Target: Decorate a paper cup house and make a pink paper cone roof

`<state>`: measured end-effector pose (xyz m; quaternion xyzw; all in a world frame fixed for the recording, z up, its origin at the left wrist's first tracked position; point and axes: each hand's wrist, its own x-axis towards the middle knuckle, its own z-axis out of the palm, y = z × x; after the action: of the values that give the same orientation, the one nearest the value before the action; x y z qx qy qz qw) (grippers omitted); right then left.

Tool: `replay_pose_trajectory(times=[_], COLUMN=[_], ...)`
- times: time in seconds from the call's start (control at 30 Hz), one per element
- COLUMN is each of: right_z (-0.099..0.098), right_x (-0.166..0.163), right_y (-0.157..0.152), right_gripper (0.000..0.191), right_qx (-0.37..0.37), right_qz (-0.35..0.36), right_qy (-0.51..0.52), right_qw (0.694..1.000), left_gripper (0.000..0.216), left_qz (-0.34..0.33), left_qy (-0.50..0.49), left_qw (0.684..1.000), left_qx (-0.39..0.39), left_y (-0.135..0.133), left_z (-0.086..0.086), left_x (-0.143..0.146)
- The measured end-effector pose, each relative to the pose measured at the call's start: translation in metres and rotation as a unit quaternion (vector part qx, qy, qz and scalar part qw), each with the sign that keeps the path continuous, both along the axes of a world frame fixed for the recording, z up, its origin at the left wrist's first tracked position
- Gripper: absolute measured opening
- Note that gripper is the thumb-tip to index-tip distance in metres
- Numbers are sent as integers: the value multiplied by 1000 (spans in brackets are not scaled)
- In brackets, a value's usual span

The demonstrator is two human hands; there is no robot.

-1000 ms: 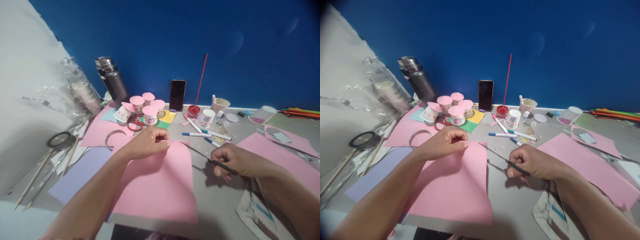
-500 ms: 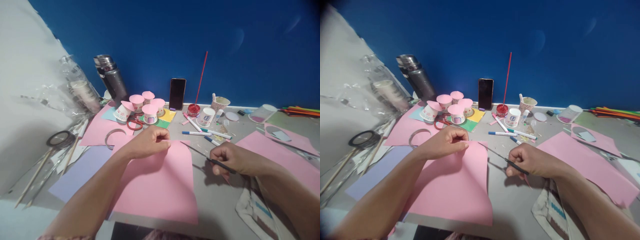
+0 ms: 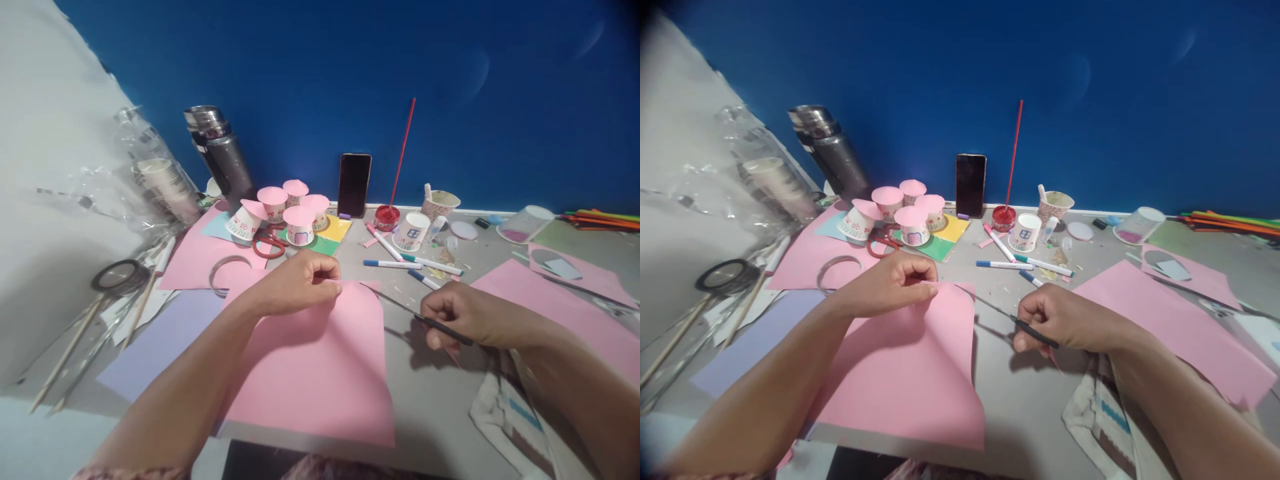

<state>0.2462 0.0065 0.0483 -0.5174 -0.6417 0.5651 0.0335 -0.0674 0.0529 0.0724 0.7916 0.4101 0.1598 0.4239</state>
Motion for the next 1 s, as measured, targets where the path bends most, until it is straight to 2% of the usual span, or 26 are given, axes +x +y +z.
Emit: replay_pose_trajectory(times=[0.57,0.7,0.77,0.8,0.87,0.9,0.93,1.0], right_z=[-1,-2,-3,-4,-5,-6,-7,-7], right_x=[-1,0,2,2,4,5,6,8], right_y=[1,1,3,3,6,6,7,9], right_gripper=[43,42,42,43,45,47,48,50], right_qx=[-20,-3,7,14,29,35,40,43], right_qz=[8,14,17,18,20,19,17,8], right_qy=[12,11,13,13,7,2,-2,-7], right_qw=[1000,1000,1000,1000,999,999,999,999], left_gripper=[19,15,10,14,17,17,20,24], left_qz=[-25,-19,26,61,114,121,101,11], left_qy=[-2,4,1,-1,8,25,55,135], left_qw=[1000,1000,999,996,986,982,981,972], left_qx=[-2,1,35,63,121,143,158,194], left_y=[-1,-1,3,5,2,-4,-14,-48], left_z=[-1,-4,-3,0,9,15,20,24], left_x=[1,3,4,5,3,0,-3,-14])
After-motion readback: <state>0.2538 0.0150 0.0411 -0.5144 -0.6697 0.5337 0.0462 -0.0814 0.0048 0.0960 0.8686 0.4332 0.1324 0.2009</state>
